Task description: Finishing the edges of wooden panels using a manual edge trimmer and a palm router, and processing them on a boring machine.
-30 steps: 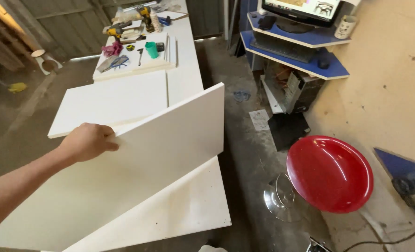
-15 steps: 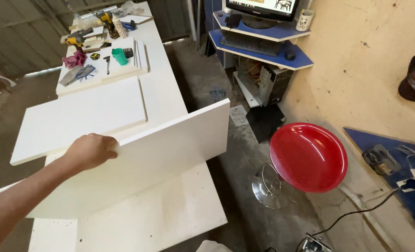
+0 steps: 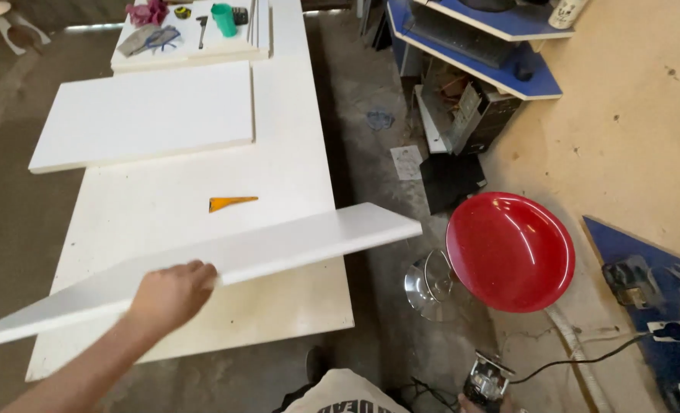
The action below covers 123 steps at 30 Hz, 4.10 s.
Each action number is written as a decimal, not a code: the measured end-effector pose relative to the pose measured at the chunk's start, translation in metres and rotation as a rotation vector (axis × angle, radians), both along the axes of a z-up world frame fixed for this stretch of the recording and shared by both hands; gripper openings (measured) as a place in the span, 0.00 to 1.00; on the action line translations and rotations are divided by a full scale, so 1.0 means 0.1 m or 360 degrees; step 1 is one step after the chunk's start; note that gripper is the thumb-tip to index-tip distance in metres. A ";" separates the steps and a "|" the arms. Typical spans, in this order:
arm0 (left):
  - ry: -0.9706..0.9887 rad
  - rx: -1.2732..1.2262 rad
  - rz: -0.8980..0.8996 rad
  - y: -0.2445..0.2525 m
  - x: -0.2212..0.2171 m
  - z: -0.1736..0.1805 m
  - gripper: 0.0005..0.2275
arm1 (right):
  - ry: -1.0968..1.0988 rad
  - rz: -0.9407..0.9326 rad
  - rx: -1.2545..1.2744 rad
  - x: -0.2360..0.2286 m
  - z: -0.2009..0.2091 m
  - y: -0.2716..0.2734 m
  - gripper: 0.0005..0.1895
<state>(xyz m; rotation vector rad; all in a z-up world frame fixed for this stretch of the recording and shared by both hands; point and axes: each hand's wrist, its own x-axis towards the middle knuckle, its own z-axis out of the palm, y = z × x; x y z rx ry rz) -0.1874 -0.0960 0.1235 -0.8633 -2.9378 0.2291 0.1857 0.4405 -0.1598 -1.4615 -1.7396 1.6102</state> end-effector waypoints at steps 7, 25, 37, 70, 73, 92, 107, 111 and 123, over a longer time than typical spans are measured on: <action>-0.0260 -0.0445 -0.0225 0.05 1.52 -1.89 0.33 | -0.0300 0.0320 0.0009 0.01 -0.04 0.41 0.52; -0.0873 0.0053 0.0128 1.81 1.83 -1.79 0.56 | -0.0590 0.1119 -0.0446 -0.27 0.69 -0.43 0.47; -0.1077 0.0303 -0.0340 2.83 1.56 -2.53 0.59 | -0.0690 0.1183 -0.0474 -0.46 0.61 -0.76 0.48; -0.0537 0.0320 -0.0360 2.91 1.77 -3.09 0.56 | -0.0721 0.1199 -0.0650 -0.60 0.41 -0.81 0.53; -0.0613 0.0223 -0.0316 2.93 1.78 -3.12 0.55 | -0.0805 0.1259 -0.0581 -0.59 0.36 -0.82 0.56; -0.0854 0.0119 -0.0287 2.93 1.70 -2.73 0.53 | -0.0756 0.1208 -0.0584 -0.57 0.50 -0.83 0.49; -0.1001 0.0127 -0.0261 2.92 1.66 -2.62 0.53 | -0.0806 0.1286 -0.0456 -0.52 0.37 -0.82 0.51; -0.0883 0.0055 -0.0296 2.92 1.68 -2.75 0.52 | -0.0708 0.1245 -0.0507 -0.51 0.27 -0.80 0.48; -0.0543 0.0181 -0.0331 2.94 1.77 -3.20 0.53 | -0.0809 0.1313 -0.0602 -0.59 0.42 -0.78 0.50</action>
